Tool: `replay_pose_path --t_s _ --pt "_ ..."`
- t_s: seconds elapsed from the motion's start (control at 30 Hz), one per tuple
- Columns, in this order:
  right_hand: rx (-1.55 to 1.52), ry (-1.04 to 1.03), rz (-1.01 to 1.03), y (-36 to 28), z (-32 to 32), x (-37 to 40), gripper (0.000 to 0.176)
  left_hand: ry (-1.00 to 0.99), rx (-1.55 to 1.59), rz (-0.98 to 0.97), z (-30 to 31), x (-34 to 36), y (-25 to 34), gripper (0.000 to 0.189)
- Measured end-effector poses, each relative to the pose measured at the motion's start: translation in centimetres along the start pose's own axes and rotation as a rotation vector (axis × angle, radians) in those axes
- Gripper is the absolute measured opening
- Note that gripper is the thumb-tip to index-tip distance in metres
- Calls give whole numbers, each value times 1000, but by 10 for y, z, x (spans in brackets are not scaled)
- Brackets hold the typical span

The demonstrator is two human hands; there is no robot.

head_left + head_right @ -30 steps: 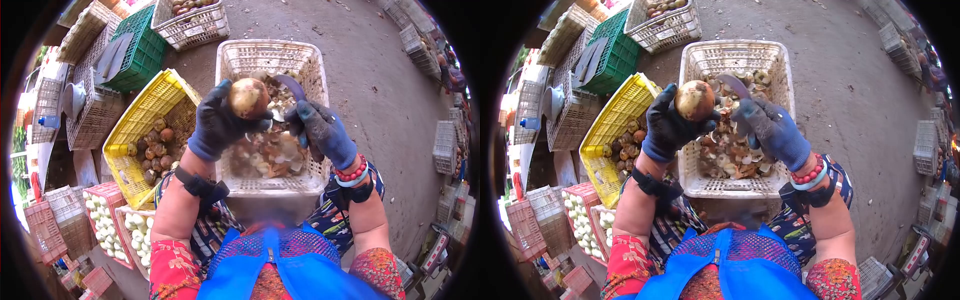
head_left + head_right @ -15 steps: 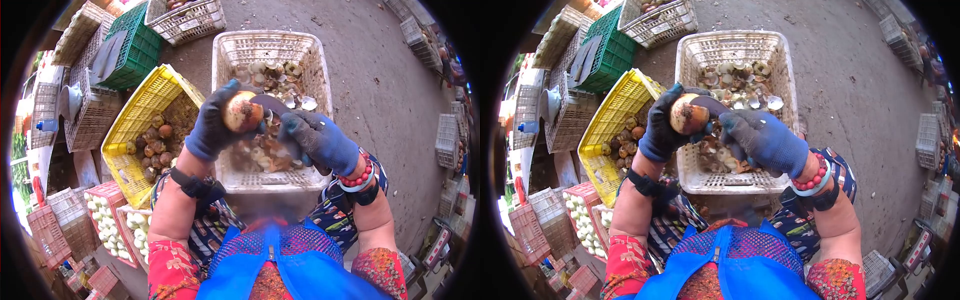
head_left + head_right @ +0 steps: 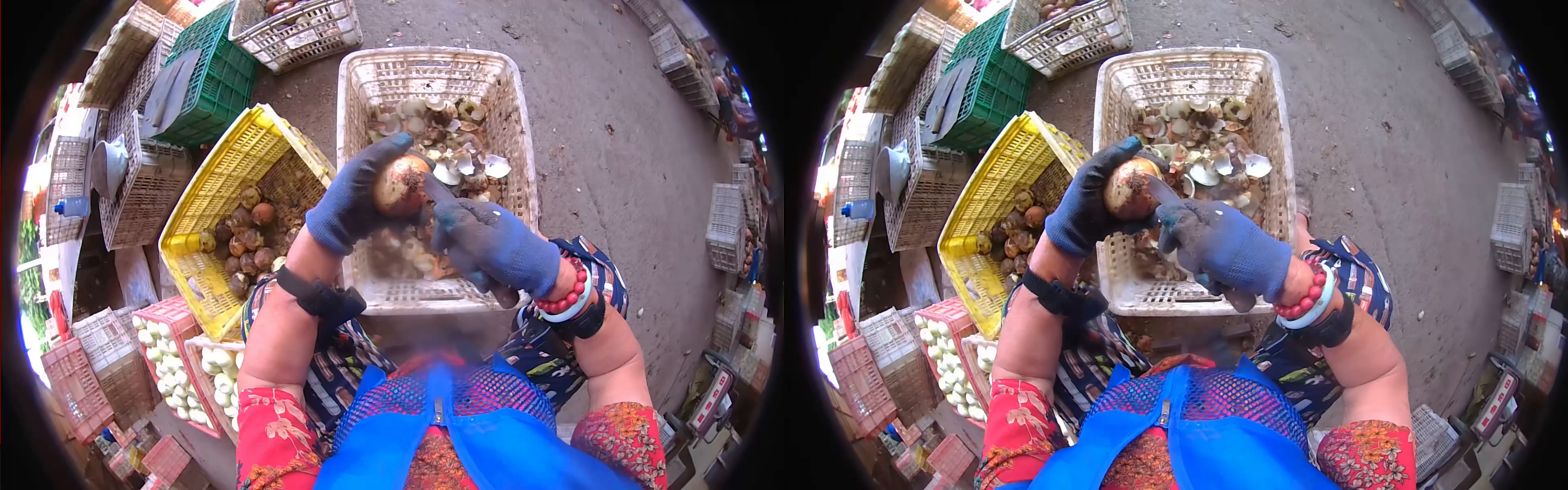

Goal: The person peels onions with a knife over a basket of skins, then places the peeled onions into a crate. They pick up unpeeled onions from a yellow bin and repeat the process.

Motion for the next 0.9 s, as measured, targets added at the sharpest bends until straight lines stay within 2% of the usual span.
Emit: replay_pose_path --t_s 0.03,0.07,0.1,0.13,0.17,0.23,0.33,0.37,0.43,0.47,0.53,0.6,0.67,0.73,0.83,0.9 --pt "68 41 54 4 0 -3 44 21 384 112 -3 -1 0 89" --pt "107 206 263 31 -13 -16 41 39 769 226 -9 -2 2 87" --pt "144 373 470 34 -22 -19 38 43 890 287 -11 -4 6 85" --pt "226 417 500 35 -20 -17 34 55 1011 349 -13 -6 11 83" --pt "314 460 534 33 -17 -16 31 58 865 347 -8 -11 16 81" --pt "500 536 599 26 -13 -14 24 80 893 346 -5 -15 20 79" --pt "696 595 688 25 -10 -12 14 105 1270 324 -8 -15 17 76" --pt "705 590 724 23 -10 -12 12 104 1298 292 -9 -15 17 76" --pt "684 557 802 21 -5 -13 9 83 1345 397 -6 -17 16 76" --pt "653 530 843 22 2 -15 10 61 1362 536 0 -19 14 76" --pt "482 477 838 21 9 -11 18 104 912 431 9 -20 11 71" --pt "388 529 855 9 10 -8 24 208 -17 -48 14 -17 18 59" --pt "367 578 800 2 7 -10 36 120 409 312 17 -26 37 43" --pt "229 583 770 3 0 -15 41 67 1064 749 6 -33 40 23" --pt "200 577 724 -2 -4 -20 40 111 697 684 -3 -32 42 26" --pt "236 568 690 -6 -5 -22 37 213 760 683 -10 -31 42 26"
Point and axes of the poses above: each hand's wrist, its own x-axis away from the middle knuckle, its own z-axis out of the back of the hand, y = z × x, the point moved 2 cm from there along -x, towards the middle knuckle, and after that the axes turned 7 degrees about -x, right-handed, at the moved point
